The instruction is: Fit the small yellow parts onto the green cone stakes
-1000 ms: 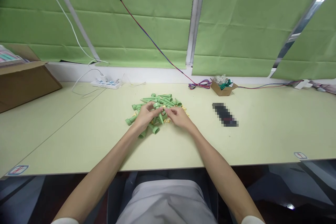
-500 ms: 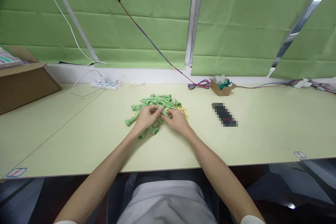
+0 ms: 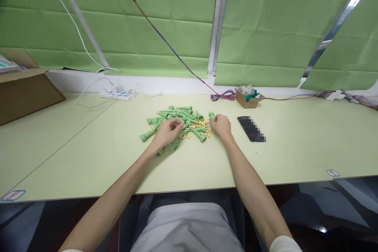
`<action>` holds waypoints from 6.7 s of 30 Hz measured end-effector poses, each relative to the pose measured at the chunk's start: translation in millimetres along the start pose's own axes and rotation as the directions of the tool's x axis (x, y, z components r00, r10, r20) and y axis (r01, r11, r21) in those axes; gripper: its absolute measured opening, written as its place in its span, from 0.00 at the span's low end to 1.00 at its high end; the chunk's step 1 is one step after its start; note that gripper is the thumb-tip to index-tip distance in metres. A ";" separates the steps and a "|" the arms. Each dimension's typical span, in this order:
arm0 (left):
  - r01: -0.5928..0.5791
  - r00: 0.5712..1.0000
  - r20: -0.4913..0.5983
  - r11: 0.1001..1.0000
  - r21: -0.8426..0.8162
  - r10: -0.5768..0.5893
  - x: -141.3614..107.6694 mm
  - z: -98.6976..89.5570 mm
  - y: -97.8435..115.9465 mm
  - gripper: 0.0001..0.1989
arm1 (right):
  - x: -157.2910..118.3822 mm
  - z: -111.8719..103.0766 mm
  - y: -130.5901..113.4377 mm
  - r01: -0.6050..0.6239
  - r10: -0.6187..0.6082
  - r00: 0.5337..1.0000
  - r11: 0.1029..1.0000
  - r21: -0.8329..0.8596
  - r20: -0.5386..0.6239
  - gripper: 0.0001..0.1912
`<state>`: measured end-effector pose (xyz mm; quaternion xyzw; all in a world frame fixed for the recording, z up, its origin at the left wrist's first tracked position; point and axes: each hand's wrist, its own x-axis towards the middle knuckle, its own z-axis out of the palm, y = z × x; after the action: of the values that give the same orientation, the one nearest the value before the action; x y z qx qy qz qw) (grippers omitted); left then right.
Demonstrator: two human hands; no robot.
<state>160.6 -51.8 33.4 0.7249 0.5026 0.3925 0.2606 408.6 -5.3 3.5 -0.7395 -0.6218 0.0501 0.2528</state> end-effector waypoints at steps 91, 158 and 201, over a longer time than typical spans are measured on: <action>-0.007 0.985 0.175 1.000 0.003 0.007 -1.0 -14.5 8.8 0.24 | -45.9 4.9 -48.9 0.478 -0.552 0.812 0.815 0.327 0.188 0.05; -0.072 0.997 0.016 0.995 -0.062 0.073 7.6 -1.2 -11.6 0.15 | -46.1 23.0 -62.1 0.156 -0.444 0.886 0.556 0.817 0.133 0.17; -0.005 0.917 0.399 1.000 -0.020 0.012 1.6 -12.6 -5.3 0.12 | -36.9 19.4 -58.7 -0.012 -0.248 0.963 0.351 0.936 0.106 0.25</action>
<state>147.7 -48.6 36.9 0.7895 0.4320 0.2421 0.3625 340.4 -28.3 3.4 -0.4082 -0.5604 0.4589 0.5556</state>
